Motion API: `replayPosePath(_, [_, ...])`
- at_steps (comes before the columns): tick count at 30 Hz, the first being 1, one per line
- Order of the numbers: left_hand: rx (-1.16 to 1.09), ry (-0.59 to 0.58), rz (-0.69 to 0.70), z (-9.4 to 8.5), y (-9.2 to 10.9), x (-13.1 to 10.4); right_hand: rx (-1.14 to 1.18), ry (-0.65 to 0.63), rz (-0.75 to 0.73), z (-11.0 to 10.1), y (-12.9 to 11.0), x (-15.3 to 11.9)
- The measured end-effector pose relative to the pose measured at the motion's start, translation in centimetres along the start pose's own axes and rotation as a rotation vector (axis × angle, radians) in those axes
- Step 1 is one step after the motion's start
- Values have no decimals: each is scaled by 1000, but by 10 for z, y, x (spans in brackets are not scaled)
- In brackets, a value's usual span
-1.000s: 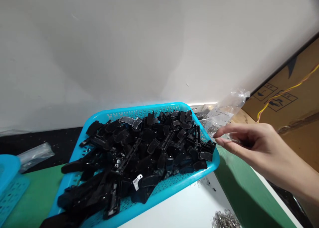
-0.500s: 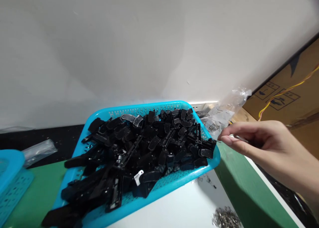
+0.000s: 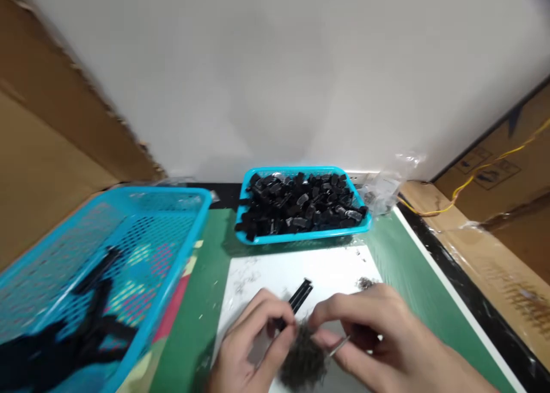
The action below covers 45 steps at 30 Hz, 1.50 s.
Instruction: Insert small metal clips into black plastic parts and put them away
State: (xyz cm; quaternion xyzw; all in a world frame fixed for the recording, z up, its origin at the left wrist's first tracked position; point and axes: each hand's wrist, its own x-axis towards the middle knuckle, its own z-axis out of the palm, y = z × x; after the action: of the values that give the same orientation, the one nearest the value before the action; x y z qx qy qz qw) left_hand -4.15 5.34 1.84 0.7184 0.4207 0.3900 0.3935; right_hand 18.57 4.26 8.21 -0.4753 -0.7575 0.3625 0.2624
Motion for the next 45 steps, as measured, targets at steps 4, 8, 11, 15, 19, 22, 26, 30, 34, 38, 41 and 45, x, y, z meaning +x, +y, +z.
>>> replayPosePath(4, [-69, -85, 2, 3, 4, -11, 69, 84, -35, 18, 7, -14])
replayPosePath(8, [-80, -107, 112, 4, 8, -17, 151, 164, -103, 33, 14, -20])
replayPosePath(11, [-69, -104, 144, 5, 10, -18, 166, 174, -123, 39, 18, -23])
replayPosePath(15, [-48, -88, 117, 6, 11, -18, 154, 171, -89, 43, 25, -24])
replayPosePath(19, [-34, -116, 76, 7, 12, -15, 175, 140, -41, 43, 29, -23])
replayPosePath(22, [-23, -144, 14, 8, 10, -13, 204, 110, 17, 40, 30, -21])
replayPosePath(26, [-42, -172, -49, 9, 7, -11, 219, 97, 62, 36, 30, -20])
replayPosePath(30, [-47, -175, -58, 9, 7, -12, 240, 77, 128, 35, 29, -20])
replayPosePath(34, [-20, -163, -62, 10, 9, -11, 298, 152, 251, 31, 36, -15])
replayPosePath(38, [19, -105, -101, 13, 5, -10, 328, 182, 363, 21, 45, -10])
replayPosePath(41, [52, -121, -100, 16, 1, -9, 306, 186, 405, 18, 48, -8])
replayPosePath(45, [183, -119, -59, 19, -2, -7, 178, 227, 400, 25, 51, -3])
